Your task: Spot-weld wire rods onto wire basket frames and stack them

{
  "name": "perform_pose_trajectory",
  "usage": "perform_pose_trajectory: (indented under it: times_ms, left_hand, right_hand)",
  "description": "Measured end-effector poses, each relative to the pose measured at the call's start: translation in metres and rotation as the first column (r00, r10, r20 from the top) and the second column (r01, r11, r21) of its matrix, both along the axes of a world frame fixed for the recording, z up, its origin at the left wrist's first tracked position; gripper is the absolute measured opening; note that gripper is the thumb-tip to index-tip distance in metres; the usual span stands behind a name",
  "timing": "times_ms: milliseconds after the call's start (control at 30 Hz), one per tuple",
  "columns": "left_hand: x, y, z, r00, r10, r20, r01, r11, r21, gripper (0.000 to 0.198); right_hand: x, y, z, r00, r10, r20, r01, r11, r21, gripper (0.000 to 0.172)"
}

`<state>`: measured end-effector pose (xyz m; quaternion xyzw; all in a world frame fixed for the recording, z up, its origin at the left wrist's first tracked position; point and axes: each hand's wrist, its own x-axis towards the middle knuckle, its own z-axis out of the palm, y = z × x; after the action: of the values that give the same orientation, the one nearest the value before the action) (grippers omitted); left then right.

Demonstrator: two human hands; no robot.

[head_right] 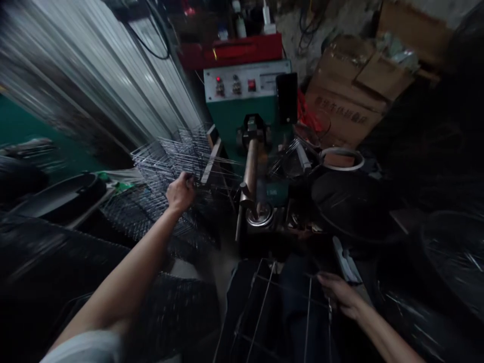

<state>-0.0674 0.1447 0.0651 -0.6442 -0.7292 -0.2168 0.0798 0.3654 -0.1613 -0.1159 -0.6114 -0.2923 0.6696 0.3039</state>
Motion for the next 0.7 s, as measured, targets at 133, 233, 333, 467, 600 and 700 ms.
perform_pose_trajectory:
  times_ms: [133, 233, 333, 467, 600, 700]
  left_hand:
    - [0.01, -0.01, 0.001, 1.0, -0.018, 0.01, 0.018, 0.998, 0.058, 0.031]
    - [0.013, -0.019, 0.003, 0.999, -0.045, 0.015, 0.044, 0.998, 0.053, 0.031]
    - [0.01, -0.024, 0.004, 0.999, -0.014, 0.032, 0.013, 0.999, 0.049, 0.03]
    - [0.006, -0.018, 0.01, 0.999, -0.015, 0.044, 0.01, 0.994, 0.112, 0.028]
    - [0.008, -0.022, 0.017, 0.991, -0.126, 0.037, 0.117, 0.974, 0.196, 0.031]
    - [0.011, -0.045, 0.009, 0.984, -0.172, 0.051, 0.16, 0.968, 0.191, 0.033]
  right_hand:
    - [0.013, 0.039, 0.035, 0.997, -0.039, -0.074, 0.046, 0.994, 0.1, 0.053]
    - [0.01, 0.076, 0.052, 0.99, 0.139, 0.027, -0.142, 0.968, 0.207, 0.058]
    - [-0.018, 0.091, 0.045, 0.889, 0.391, 0.239, -0.437, 0.881, 0.183, 0.06]
    - [-0.045, 0.104, 0.031, 0.784, 0.438, 0.439, -0.552, 0.817, 0.17, 0.038]
    - [-0.006, 0.156, 0.07, 0.716, 0.127, 0.687, -0.468, 0.818, 0.336, 0.02]
    - [0.034, 0.219, 0.126, 0.6, -0.217, 0.77, -0.344, 0.799, 0.493, 0.03]
